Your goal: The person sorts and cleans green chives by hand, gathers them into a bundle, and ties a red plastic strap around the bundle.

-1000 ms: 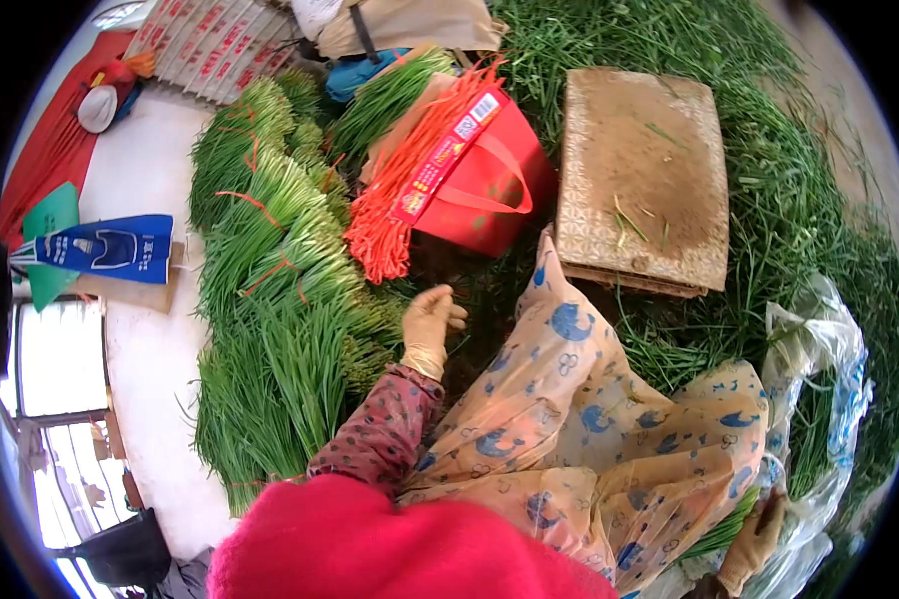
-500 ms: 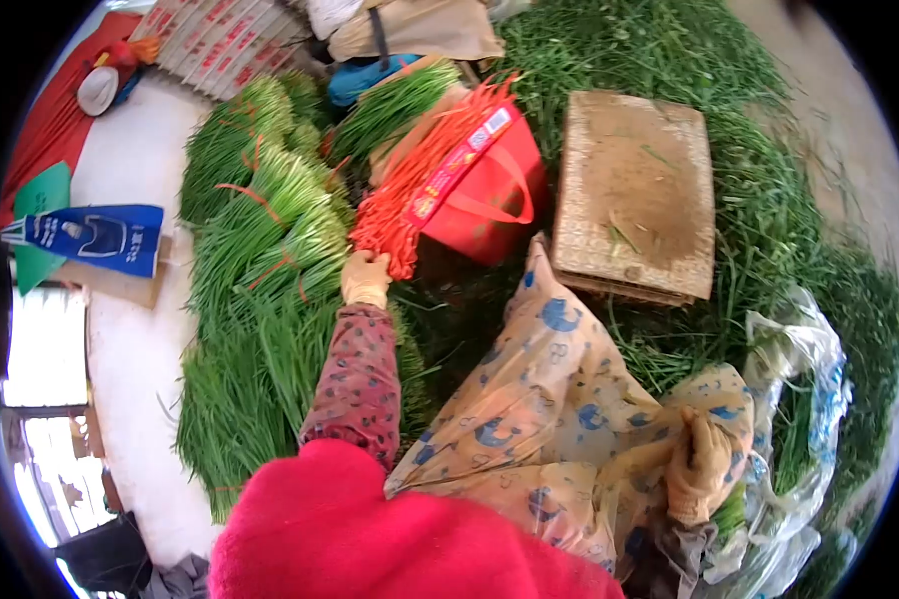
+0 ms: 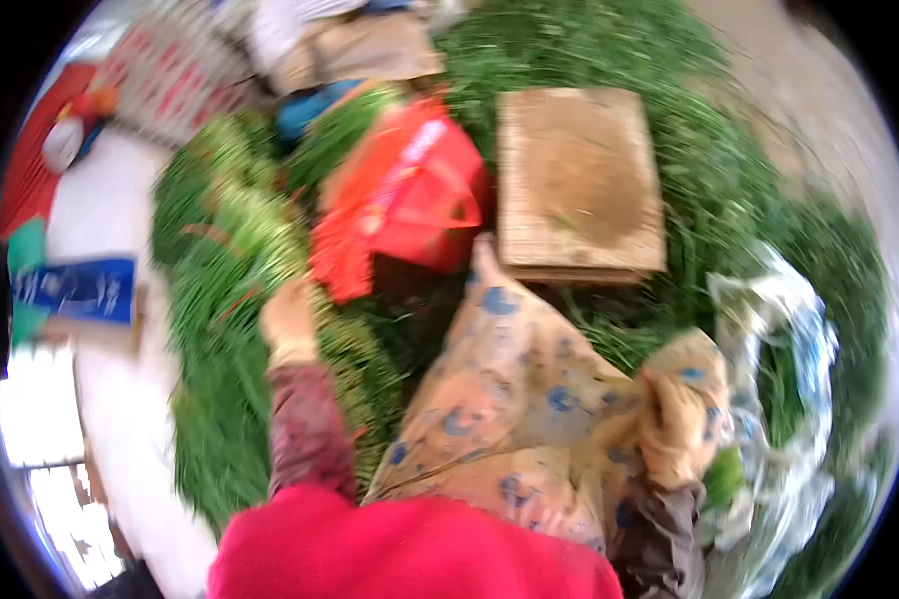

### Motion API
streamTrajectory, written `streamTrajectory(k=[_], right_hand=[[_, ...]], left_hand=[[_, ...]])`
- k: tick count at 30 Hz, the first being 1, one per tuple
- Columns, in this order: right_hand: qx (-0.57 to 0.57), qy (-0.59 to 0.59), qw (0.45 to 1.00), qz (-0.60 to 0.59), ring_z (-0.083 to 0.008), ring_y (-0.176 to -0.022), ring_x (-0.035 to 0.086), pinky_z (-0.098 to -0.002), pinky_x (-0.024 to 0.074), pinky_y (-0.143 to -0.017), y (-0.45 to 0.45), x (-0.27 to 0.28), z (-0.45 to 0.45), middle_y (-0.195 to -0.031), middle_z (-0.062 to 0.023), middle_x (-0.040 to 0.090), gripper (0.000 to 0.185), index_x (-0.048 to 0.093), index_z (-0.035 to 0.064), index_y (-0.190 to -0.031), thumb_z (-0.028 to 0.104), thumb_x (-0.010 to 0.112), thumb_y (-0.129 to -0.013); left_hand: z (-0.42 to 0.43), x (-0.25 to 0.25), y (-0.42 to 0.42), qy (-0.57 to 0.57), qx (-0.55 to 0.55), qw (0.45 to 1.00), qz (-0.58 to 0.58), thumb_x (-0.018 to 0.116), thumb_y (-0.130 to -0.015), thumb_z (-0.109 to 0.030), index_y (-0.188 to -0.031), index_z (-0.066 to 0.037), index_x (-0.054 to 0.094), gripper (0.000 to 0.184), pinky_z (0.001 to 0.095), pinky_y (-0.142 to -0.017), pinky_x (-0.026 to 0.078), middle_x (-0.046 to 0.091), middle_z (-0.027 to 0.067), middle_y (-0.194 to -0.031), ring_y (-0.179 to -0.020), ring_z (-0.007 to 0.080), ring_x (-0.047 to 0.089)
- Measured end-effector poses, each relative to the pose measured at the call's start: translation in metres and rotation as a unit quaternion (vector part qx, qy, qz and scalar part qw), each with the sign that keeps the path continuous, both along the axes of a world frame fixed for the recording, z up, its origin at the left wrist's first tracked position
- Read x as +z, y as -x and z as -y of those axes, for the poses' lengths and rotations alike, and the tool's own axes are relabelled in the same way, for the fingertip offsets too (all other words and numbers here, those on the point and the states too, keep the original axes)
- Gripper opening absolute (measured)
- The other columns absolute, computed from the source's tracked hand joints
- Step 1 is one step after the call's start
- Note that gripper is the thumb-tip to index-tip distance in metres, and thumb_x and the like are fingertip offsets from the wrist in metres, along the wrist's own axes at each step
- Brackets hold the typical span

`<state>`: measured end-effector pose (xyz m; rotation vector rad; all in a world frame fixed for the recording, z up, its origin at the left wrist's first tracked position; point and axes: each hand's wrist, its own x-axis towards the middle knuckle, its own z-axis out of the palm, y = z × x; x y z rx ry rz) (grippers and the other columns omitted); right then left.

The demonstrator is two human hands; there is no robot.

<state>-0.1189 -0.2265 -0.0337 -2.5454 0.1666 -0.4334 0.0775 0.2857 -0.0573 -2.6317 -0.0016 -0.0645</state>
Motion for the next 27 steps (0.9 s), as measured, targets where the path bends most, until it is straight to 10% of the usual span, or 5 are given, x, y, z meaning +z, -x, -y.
streamTrajectory(k=[4, 7, 13, 19, 27], right_hand=[[0.009, -0.133, 0.984, -0.122, -0.0334, -0.087, 0.061, -0.0430, 0.0479, -0.078, 0.017, -0.016, 0.018, -0.095, -0.0150, 0.065, 0.043, 0.060, 0.0066, -0.114, 0.005, 0.055, -0.071], [0.040, -0.081, 0.992, -0.088, -0.0281, -0.078, 0.062, -0.0405, 0.0466, -0.069, 0.006, -0.016, 0.025, -0.076, -0.0079, 0.062, 0.021, 0.060, 0.0082, -0.092, 0.011, 0.059, -0.072], [0.031, -0.078, 0.995, -0.050, -0.0255, -0.087, 0.062, -0.0369, 0.0471, -0.074, 0.013, -0.028, 0.023, -0.091, -0.0061, 0.064, 0.031, 0.059, 0.0096, -0.102, 0.011, 0.062, -0.071], [-0.286, -0.231, 0.926, 0.087, -0.0254, -0.096, 0.063, -0.0377, 0.0497, -0.085, 0.045, -0.037, 0.102, -0.101, -0.0138, 0.064, 0.040, 0.058, 0.0012, -0.112, 0.002, 0.071, -0.073], [-0.535, 0.004, 0.710, -0.457, -0.0308, -0.137, 0.029, -0.0343, 0.0283, -0.113, 0.130, -0.157, 0.303, -0.148, -0.0182, 0.028, 0.096, 0.028, 0.0029, -0.141, 0.036, 0.081, -0.067]], left_hand=[[-0.006, 0.063, 0.014, -0.383, -0.119, 0.916, 0.005, 0.038, -0.098, -0.015, -0.132, -0.007, 0.049, 0.037, 0.0274, -0.105, 0.035, 0.054, 0.0073, -0.132, -0.125, 0.0149, 0.047], [0.065, 0.121, -0.015, 0.349, -0.038, 0.919, 0.178, 0.052, -0.096, -0.015, -0.120, 0.002, 0.059, 0.030, 0.0250, -0.091, 0.046, 0.063, 0.0097, -0.120, -0.104, 0.0186, 0.061], [0.228, 0.112, -0.081, 0.510, -0.294, 0.807, 0.052, 0.053, -0.095, -0.005, -0.117, 0.004, 0.059, 0.025, 0.0300, -0.093, 0.045, 0.063, 0.0117, -0.116, -0.104, 0.0189, 0.059], [0.364, -0.015, -0.164, 0.440, -0.361, 0.815, -0.110, 0.056, -0.091, -0.007, -0.107, -0.005, 0.064, 0.018, 0.0338, -0.078, 0.050, 0.067, 0.0127, -0.094, -0.088, 0.0220, 0.065], [0.414, -0.163, -0.224, 0.256, -0.310, 0.903, -0.151, 0.060, -0.086, -0.010, -0.101, -0.011, 0.065, 0.016, 0.0364, -0.075, 0.050, 0.068, 0.0128, -0.091, -0.086, 0.0273, 0.066]])
